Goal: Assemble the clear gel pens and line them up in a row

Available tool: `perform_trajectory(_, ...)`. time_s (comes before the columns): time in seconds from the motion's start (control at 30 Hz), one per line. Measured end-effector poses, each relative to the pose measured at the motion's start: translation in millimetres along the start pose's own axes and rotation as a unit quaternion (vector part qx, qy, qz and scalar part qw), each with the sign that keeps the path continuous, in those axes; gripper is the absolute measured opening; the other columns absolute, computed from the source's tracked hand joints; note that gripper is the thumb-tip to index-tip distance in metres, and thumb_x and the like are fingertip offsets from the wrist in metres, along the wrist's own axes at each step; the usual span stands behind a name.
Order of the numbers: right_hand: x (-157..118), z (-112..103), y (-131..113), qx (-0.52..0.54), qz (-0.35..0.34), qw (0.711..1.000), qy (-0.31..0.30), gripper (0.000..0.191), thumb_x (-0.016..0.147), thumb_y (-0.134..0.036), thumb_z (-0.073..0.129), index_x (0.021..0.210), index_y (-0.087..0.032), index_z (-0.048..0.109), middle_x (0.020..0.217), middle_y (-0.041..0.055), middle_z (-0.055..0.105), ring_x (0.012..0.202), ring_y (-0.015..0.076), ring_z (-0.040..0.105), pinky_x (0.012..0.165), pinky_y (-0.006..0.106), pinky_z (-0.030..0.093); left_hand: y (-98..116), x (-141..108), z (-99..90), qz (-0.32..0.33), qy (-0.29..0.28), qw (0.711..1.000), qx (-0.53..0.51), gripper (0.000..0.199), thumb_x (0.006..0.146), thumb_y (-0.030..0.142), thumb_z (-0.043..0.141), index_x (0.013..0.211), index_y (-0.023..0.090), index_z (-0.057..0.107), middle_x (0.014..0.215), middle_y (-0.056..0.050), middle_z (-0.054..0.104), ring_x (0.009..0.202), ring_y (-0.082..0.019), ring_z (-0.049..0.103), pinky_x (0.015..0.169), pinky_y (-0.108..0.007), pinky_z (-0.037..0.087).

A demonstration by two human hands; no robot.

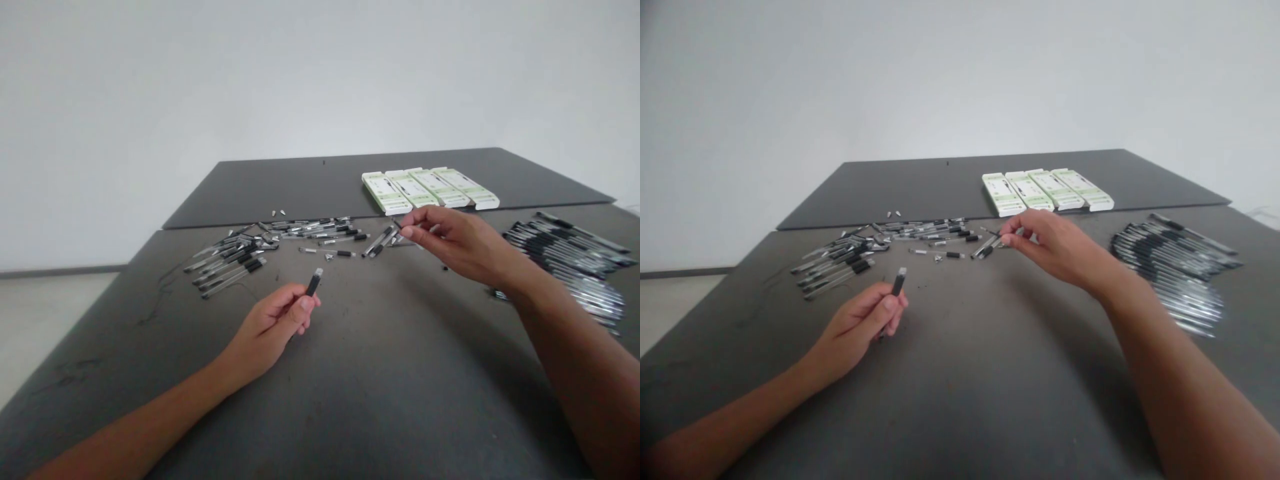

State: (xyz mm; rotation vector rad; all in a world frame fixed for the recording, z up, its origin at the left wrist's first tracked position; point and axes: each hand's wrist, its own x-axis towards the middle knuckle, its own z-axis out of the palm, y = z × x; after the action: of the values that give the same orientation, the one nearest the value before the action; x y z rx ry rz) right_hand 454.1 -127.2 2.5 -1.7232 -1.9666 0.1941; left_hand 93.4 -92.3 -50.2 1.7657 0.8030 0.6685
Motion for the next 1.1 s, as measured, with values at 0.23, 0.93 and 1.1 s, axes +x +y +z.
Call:
perform_trajectory(0.23,-8.4,29.5,-82.3,0.433,0.056,0.893,0.106,0.039,0.102,-0.051,0.069,0.137,-0.035,0.069,0.104,0.0012,0.069,0.066,0.0135,0.053,0.055,0.028,0.05,8.2,-9.6,8.7,0.026,0.002,1.0,0.004,0.014,0.097,0.031,0.07,0.102,0.024,0.081,0.072,0.002,0.073,0.06,-0.014,0.064,0.058,-0.025,0.049)
perform_trajectory(0.93,-32.5,39.1,-138.3,0.548,0.037,0.817,0.178,0.005,0.101,-0.025,0.076,0.104,-0.029,0.079,0.094,-0.0025,0.078,0.061,0.0088,0.064,0.04,0.02,0.045,9.0,-11.7,9.1,0.186,-0.042,0.978,0.088,0.006,0.099,0.019,0.076,0.1,0.017,0.082,0.086,-0.001,0.081,0.072,-0.011,0.072,0.07,-0.018,0.053)
perform_trajectory(1.1,-32.3,37.5,-134.9,0.506,0.03,0.845,0.174,0.005,0.101,-0.031,0.078,0.106,-0.03,0.078,0.094,-0.0043,0.079,0.063,0.0075,0.066,0.042,0.019,0.047,8.3,-11.4,9.7,0.178,-0.049,0.978,0.1,0.006,0.099,0.02,0.076,0.098,0.017,0.082,0.085,0.0,0.081,0.072,-0.01,0.071,0.069,-0.017,0.051)
